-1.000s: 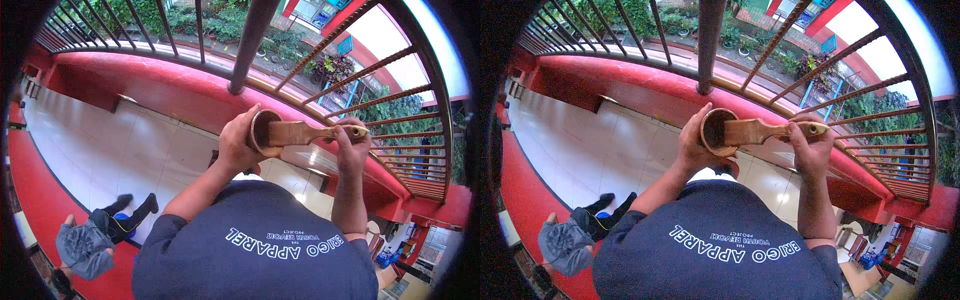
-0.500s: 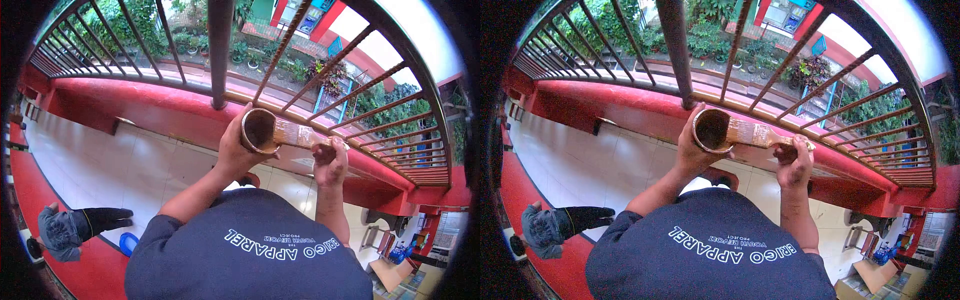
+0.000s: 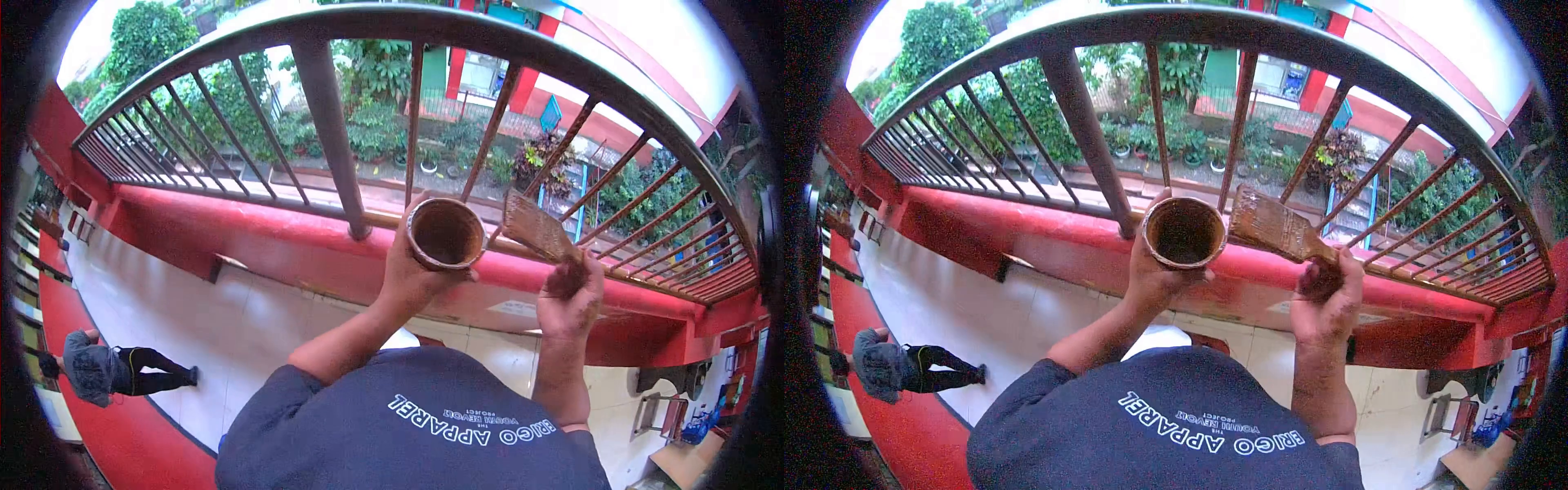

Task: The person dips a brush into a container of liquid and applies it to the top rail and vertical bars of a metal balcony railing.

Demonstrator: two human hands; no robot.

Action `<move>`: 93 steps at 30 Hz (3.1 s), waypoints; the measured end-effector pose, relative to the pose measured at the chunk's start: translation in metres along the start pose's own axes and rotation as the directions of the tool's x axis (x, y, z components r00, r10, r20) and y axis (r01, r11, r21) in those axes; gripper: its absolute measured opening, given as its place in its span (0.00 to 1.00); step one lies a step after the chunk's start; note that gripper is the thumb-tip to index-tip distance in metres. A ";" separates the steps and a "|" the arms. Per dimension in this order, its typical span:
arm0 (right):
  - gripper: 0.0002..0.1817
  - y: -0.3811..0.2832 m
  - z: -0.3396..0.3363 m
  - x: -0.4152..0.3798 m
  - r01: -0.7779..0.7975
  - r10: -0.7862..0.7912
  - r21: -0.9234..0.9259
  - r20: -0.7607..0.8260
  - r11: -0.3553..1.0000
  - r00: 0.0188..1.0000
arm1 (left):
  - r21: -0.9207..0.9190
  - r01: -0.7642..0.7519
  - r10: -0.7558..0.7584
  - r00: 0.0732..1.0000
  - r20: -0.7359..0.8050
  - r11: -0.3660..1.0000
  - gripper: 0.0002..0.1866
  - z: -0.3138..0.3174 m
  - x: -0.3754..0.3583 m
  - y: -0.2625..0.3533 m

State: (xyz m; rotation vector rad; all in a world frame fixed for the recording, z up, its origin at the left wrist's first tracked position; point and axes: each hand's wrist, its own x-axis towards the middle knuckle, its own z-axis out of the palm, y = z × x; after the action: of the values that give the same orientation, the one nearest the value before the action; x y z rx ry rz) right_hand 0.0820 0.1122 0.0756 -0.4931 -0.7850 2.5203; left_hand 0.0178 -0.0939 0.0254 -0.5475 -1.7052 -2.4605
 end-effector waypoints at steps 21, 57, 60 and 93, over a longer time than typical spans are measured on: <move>0.09 -0.013 0.040 0.003 0.375 -0.368 -0.064 0.100 0.925 0.925 | -0.176 0.031 -0.005 0.989 0.147 0.984 0.61 -0.019 0.067 0.051; 0.15 0.017 0.439 0.115 0.610 0.000 -0.580 0.724 0.540 0.689 | -0.158 0.097 -0.104 0.994 -0.035 0.983 0.66 -0.151 0.026 0.067; 0.16 0.023 0.443 0.127 0.590 0.148 -0.608 0.753 0.532 0.642 | -0.133 0.135 -0.147 0.985 -0.086 0.982 0.66 -0.149 0.029 0.072; 0.17 -0.012 0.383 0.090 0.742 -0.006 -0.536 0.809 0.403 0.588 | -0.002 -0.021 0.020 0.997 -0.080 1.000 0.71 -0.161 0.037 0.072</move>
State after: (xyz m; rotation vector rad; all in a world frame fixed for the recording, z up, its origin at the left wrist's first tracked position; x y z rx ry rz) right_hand -0.1642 -0.0012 0.3615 0.4854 -2.1973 1.5509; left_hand -0.0339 -0.2642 0.0527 -0.4579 -1.6580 -2.4365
